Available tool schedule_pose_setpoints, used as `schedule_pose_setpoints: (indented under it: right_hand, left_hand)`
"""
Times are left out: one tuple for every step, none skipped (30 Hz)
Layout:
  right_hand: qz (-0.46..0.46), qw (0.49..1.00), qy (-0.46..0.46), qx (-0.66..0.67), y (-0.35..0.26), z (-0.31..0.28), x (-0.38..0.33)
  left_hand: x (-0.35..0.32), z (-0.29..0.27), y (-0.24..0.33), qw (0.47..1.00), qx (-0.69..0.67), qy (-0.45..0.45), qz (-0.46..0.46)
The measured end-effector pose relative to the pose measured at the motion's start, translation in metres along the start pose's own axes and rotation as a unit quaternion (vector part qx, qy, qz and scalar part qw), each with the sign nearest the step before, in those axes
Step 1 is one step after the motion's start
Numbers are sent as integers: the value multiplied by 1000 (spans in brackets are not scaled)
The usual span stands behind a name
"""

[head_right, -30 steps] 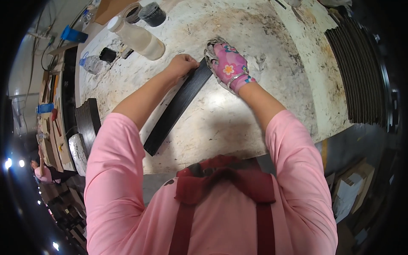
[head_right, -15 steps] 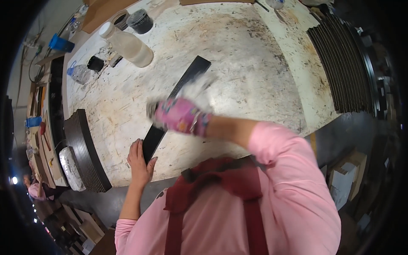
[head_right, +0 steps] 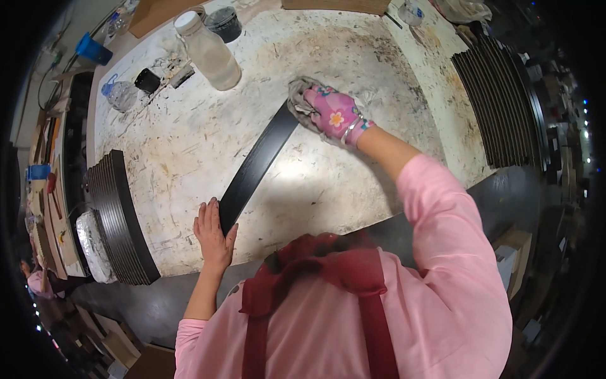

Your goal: The person applies a liquid from a bottle onto a cloth and wipes the surface and edges of several long, dark wooden panels one by one.

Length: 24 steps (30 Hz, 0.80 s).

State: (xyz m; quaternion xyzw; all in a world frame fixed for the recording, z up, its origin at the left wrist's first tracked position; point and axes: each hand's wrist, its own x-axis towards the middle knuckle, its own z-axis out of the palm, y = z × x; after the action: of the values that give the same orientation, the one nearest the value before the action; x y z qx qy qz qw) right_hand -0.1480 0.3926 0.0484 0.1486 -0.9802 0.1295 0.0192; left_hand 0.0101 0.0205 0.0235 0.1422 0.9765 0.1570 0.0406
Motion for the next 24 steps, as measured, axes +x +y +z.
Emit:
schedule_pose_setpoints:
  right_hand:
    - [6,998,55,16,8,6,0]
    - [43,999,24,13,12,3,6]
    - [79,997,-7,9,15,-4,13]
    - [92,996,-16,-6,14,-11,20]
    - [88,996,-14,-9,8,-17,22]
    - [115,992,-50,-13,1,-22,25]
    - [140,986,-87,-13,-7,-21,27]
    - [24,1000,-3,11,-10,-7,17]
    - [17,999,-35,-17,-17,0,22]
    - [35,999,-8,5,-16,10,21]
    - [54,998,24,19,-2,10,25]
    - [109,993,-41,-21,11,-5,39]
    - [199,975,-93,-39,32,-20,51]
    - [163,979,-95,-76,40,-31,53]
    - [114,992,-13,-55,60,-23,47]
    - [103,994,1,-47,41,-26,53]
    - [103,994,10,-37,19,-26,46]
    - [95,995,-5,-30,11,-12,42]
    - [84,996,35,-6,6,-5,40]
    - [74,994,75,18,0,4,38]
    - [69,996,60,-10,-9,15,29]
    - [69,996,59,-21,-25,15,25]
    - [68,996,59,-30,-48,15,23]
    - [46,999,-14,8,-76,18,18]
  left_hand:
    - [2,0,2,1000,1,-3,3]
    - [1,0,2,1000,0,-6,5]
    - [1,0,2,1000,1,-4,4]
    - [2,0,2,1000,2,5,0]
    - [2,0,1,1000,1,9,-2]
    - [2,2,1,1000,-4,10,0]
    - [0,2,0,1000,-7,10,-3]
    - [1,2,0,1000,-6,13,-11]
    - [4,1,0,1000,-8,23,-5]
    - [0,1,-2,1000,-7,22,1]
    - [3,1,-1,1000,-9,22,-1]
    - [3,-1,0,1000,-11,22,-1]
    - [3,-3,0,1000,-16,22,6]
    - [0,-2,-4,999,-19,22,16]
    - [2,-5,-5,999,-21,28,5]
    - [0,-8,-5,997,-52,52,9]
    - [-4,-10,-8,994,-84,67,20]
    - [-7,-10,-9,988,-91,126,15]
    - [-14,-10,-12,988,-89,124,7]
    - [-21,-7,-16,984,-120,127,-23]
    - [-27,-3,-20,979,-150,129,-52]
    - [-29,2,-23,969,-183,164,-33]
    - [-28,2,-23,969,-180,165,-40]
    - [-27,2,-23,964,-199,172,-41]
